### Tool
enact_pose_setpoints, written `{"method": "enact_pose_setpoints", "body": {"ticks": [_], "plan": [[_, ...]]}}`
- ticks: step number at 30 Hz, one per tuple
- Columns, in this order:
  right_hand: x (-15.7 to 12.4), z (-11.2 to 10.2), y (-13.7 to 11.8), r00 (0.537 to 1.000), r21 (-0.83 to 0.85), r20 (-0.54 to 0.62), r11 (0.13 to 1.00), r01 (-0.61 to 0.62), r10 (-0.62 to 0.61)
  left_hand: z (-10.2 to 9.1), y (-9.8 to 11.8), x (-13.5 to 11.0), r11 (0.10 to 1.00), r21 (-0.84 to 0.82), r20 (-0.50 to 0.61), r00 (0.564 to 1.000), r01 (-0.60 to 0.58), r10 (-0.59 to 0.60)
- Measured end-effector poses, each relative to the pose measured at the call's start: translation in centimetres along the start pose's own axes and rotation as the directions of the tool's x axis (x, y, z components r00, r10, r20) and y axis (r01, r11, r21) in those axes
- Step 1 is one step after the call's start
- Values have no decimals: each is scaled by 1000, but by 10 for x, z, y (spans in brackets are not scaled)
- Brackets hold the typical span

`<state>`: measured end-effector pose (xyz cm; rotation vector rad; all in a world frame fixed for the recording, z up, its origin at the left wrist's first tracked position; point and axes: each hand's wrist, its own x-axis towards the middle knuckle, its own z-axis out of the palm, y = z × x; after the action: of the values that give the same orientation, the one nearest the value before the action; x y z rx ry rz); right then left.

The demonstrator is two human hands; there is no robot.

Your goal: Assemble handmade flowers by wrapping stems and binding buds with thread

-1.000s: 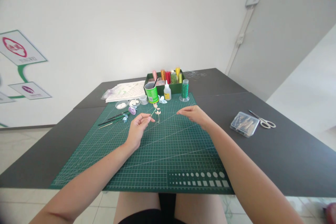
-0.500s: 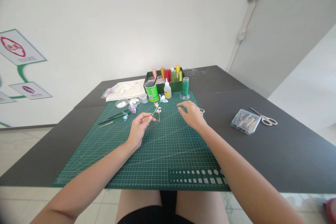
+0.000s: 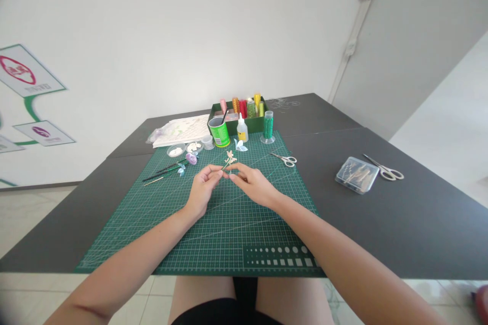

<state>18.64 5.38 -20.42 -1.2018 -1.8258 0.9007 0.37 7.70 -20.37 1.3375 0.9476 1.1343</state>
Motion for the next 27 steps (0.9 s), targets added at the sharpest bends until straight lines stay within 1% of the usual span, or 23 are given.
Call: {"method": "enact_pose_setpoints", "body": {"ticks": [2, 5, 8, 10, 13, 16, 18, 20, 23, 27], "plan": [[0, -2, 0, 999, -77, -34, 997, -1, -1, 0, 0, 1, 1000, 0, -26, 1000, 1, -1], [-1, -5, -1, 998, -156, -46, 987, 43, -51, -1, -1, 3, 1000, 26, -59, 998, -3, 4], [-3, -7, -3, 995, -225, 9, 969, 100, -100, -3, -4, 5, 993, 116, -70, 997, -5, 13], [-5, -7, -7, 994, -246, 40, 963, 107, -100, -5, -7, 7, 977, 213, -52, 998, -6, 17], [-8, -9, -15, 996, -172, 42, 982, 81, -75, -7, -10, 6, 911, 410, 14, 999, -33, 30], [-10, -17, -22, 999, 2, 36, 999, 37, -37, -6, -7, 1, 772, 627, 93, 994, -100, 53], [-10, -24, -25, 1000, 99, 11, 995, 24, -25, -4, -2, -3, 678, 722, 145, 988, -136, 44], [-10, -32, -26, 999, 144, -39, 989, 35, -29, -1, 1, -7, 612, 769, 213, 977, -185, 28], [-10, -39, -27, 994, 162, -103, 985, 52, -36, 2, 4, -11, 548, 785, 326, 945, -288, 29], [-10, -42, -27, 987, 193, -158, 979, 61, -31, 4, 4, -15, 521, 755, 430, 900, -400, 68]]}}
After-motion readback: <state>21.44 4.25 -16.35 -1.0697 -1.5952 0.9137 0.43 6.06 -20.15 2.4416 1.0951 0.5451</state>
